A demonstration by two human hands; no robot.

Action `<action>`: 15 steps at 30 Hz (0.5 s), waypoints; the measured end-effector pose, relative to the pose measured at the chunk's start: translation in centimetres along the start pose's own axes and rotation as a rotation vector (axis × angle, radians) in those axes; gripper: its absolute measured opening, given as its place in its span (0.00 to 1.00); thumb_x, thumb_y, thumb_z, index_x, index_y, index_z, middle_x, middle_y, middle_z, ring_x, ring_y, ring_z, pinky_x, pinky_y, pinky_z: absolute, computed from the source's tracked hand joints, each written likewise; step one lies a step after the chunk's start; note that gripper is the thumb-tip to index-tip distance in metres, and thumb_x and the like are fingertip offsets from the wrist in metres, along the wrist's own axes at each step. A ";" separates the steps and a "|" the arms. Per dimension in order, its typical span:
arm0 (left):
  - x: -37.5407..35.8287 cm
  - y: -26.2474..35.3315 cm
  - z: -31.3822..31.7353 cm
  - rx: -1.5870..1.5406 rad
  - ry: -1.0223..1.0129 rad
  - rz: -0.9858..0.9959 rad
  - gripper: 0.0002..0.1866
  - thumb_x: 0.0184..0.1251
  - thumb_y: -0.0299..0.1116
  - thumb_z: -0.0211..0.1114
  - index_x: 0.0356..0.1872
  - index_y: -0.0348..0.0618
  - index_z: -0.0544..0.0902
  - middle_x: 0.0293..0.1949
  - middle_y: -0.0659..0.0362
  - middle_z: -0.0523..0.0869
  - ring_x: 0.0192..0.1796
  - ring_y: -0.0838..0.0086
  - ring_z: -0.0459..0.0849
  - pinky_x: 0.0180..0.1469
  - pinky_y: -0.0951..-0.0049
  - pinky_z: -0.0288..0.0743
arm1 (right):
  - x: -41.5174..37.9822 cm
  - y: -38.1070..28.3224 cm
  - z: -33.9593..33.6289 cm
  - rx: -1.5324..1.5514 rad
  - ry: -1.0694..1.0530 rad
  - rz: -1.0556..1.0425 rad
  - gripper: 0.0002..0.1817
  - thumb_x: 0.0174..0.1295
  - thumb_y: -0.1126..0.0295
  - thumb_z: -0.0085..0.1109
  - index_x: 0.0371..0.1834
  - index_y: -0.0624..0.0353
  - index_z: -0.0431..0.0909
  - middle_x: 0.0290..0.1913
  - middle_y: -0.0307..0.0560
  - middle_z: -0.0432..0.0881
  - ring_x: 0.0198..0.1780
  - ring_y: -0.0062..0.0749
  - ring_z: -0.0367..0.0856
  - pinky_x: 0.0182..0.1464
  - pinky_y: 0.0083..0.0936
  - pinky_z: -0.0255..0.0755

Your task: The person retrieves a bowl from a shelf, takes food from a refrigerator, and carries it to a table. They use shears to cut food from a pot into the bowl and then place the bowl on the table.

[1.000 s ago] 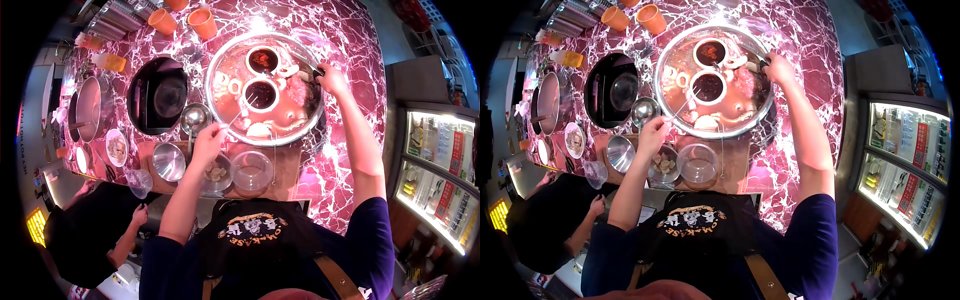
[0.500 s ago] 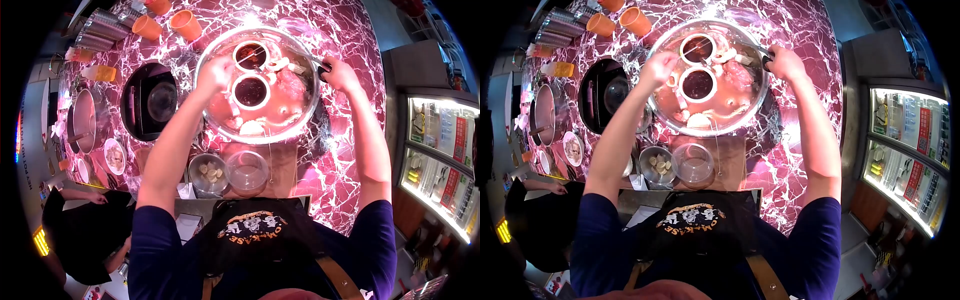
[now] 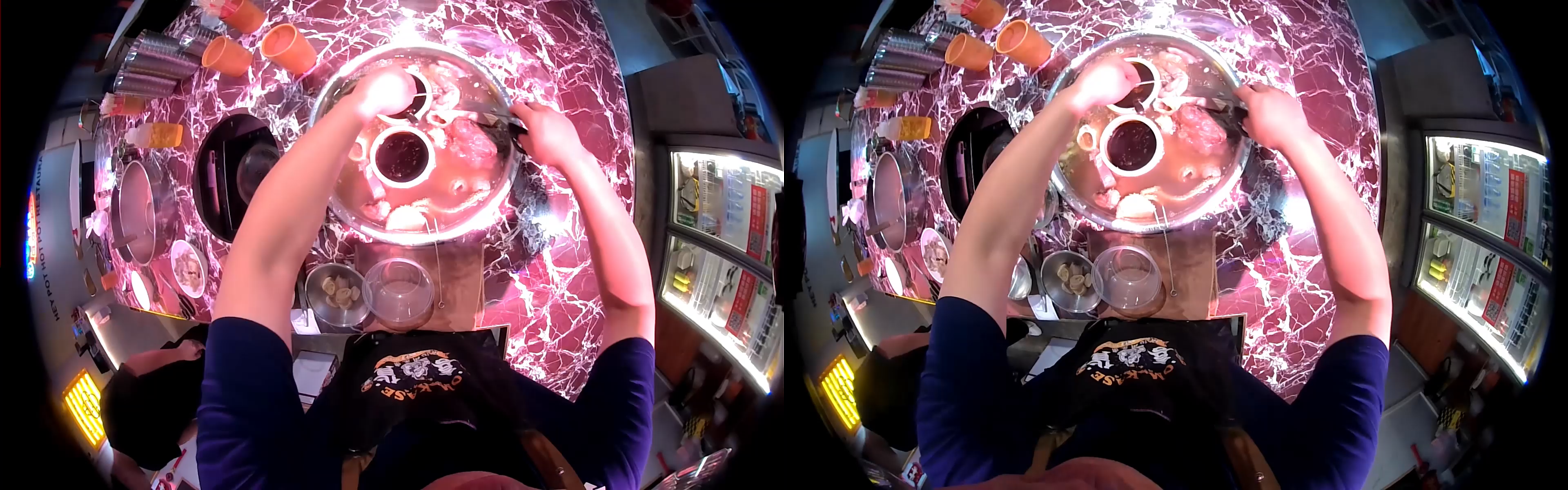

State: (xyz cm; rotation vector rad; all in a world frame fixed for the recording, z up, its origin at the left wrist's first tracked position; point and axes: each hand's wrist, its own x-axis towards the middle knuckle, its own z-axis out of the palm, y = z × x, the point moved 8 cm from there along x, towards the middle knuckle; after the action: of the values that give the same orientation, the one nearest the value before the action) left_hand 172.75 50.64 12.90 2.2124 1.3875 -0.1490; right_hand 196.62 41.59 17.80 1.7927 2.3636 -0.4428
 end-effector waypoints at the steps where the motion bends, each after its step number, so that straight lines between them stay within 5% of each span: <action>1: -1.5 0.7 -0.4 -0.149 0.023 0.075 0.09 0.64 0.30 0.61 0.38 0.41 0.89 0.37 0.49 0.89 0.41 0.61 0.88 0.46 0.62 0.79 | -1.2 0.2 -0.2 0.049 0.017 -0.040 0.26 0.54 0.70 0.62 0.60 0.53 0.75 0.49 0.59 0.84 0.52 0.52 0.83 0.55 0.42 0.77; 7: -3.8 0.7 1.5 -0.200 0.046 0.109 0.10 0.65 0.31 0.60 0.41 0.44 0.89 0.39 0.51 0.89 0.43 0.62 0.88 0.49 0.65 0.79 | -3.8 1.0 -2.4 0.163 -0.032 -0.008 0.24 0.53 0.69 0.62 0.57 0.55 0.78 0.46 0.58 0.86 0.51 0.53 0.84 0.57 0.43 0.76; 11: -4.5 1.1 2.8 -0.224 0.019 0.018 0.11 0.65 0.31 0.59 0.42 0.46 0.89 0.42 0.50 0.89 0.45 0.58 0.88 0.51 0.64 0.79 | -2.8 1.1 -7.9 0.147 -0.130 0.146 0.23 0.50 0.70 0.64 0.53 0.57 0.80 0.41 0.57 0.85 0.44 0.48 0.85 0.49 0.38 0.76; 13: -5.1 1.6 2.7 -0.282 0.080 -0.006 0.11 0.65 0.31 0.59 0.41 0.45 0.89 0.41 0.48 0.88 0.46 0.57 0.87 0.51 0.64 0.79 | -0.1 1.8 -8.0 0.116 0.040 0.062 0.24 0.52 0.68 0.65 0.55 0.56 0.79 0.40 0.57 0.85 0.42 0.47 0.85 0.48 0.37 0.76; 15: -5.2 1.9 3.2 -0.301 0.081 -0.037 0.11 0.63 0.29 0.58 0.40 0.46 0.89 0.41 0.49 0.88 0.45 0.56 0.87 0.50 0.63 0.80 | 2.6 0.9 -7.1 0.160 -0.123 0.147 0.24 0.54 0.65 0.65 0.57 0.55 0.78 0.42 0.58 0.86 0.43 0.45 0.85 0.48 0.36 0.76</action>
State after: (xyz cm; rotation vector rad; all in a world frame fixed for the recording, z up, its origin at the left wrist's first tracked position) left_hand 172.53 44.28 12.74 1.9627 1.3935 0.1308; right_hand 197.19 46.47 23.64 1.9294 2.1518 -0.7180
